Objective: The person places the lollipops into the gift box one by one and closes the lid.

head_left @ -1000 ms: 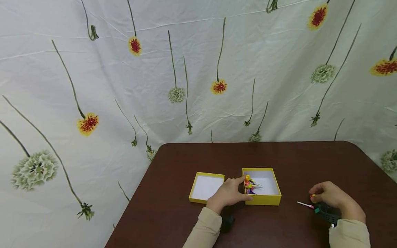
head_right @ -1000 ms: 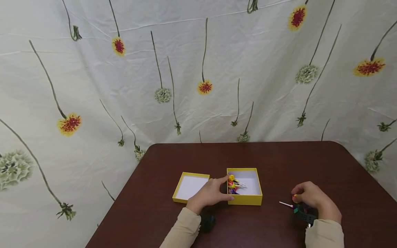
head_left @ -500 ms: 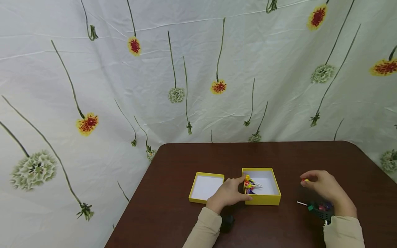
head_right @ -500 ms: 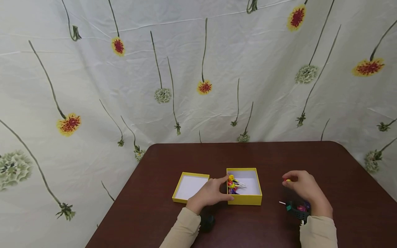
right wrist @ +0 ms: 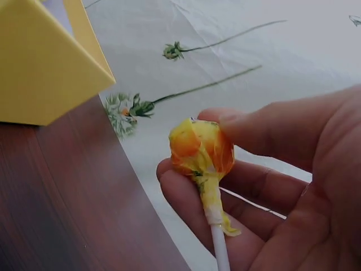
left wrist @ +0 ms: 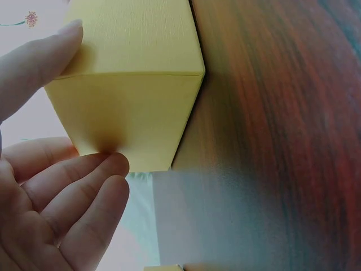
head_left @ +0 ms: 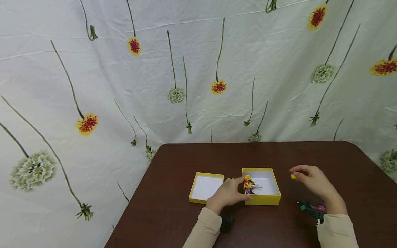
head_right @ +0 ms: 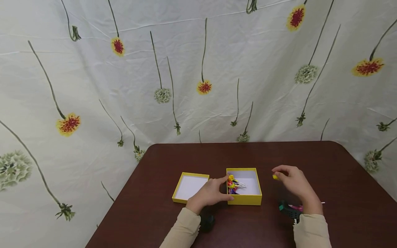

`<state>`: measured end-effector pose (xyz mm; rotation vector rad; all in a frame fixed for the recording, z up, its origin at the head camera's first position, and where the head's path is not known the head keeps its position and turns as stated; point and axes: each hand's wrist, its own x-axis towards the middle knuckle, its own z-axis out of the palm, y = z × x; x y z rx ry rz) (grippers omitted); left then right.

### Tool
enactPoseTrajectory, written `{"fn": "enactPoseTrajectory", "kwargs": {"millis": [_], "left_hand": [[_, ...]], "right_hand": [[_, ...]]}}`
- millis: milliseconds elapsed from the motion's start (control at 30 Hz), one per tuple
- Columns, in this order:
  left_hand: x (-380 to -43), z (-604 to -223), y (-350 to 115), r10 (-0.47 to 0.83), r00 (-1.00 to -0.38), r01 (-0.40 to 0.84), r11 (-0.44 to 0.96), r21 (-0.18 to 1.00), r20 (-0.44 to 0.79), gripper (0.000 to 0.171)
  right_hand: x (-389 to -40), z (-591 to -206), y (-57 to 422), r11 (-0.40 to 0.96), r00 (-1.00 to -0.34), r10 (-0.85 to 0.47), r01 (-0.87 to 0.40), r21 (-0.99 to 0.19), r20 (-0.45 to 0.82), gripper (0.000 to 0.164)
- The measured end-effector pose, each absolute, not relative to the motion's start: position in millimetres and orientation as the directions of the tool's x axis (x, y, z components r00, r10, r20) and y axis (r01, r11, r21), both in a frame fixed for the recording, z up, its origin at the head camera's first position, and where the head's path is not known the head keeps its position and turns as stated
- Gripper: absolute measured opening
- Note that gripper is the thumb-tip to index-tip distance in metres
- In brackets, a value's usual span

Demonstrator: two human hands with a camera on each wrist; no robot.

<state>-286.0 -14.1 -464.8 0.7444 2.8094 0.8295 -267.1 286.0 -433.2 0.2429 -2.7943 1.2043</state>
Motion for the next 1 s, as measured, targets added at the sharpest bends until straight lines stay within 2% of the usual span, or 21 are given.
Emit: {"fn": "enactPoseTrajectory", "kwargs": {"millis": [367,700,1000], "left_hand": [[-286,-464,-14,0.493,-0.87,0.428,0.73,0.533,0.024,0.084],[-287,-464,-14,0.489,-0.872,0.429,0.732,0.529,0.029,0.084],[-286,-463,-13,0.481,-0.876,0.415,0.735,0.536,0.019,0.082]], "right_hand": [[-271,-427,266,0.702,-0.982,-0.047,-0.162,-0.693,0.182,0.041],[-274,-421,237,0.657,-0.969,-0.061,-0.221,-0.721,0.241,0.033],[-279,-430,214,0.628,-0.952,-0.129,-0.294,-0.72,0.276,0.025]]}}
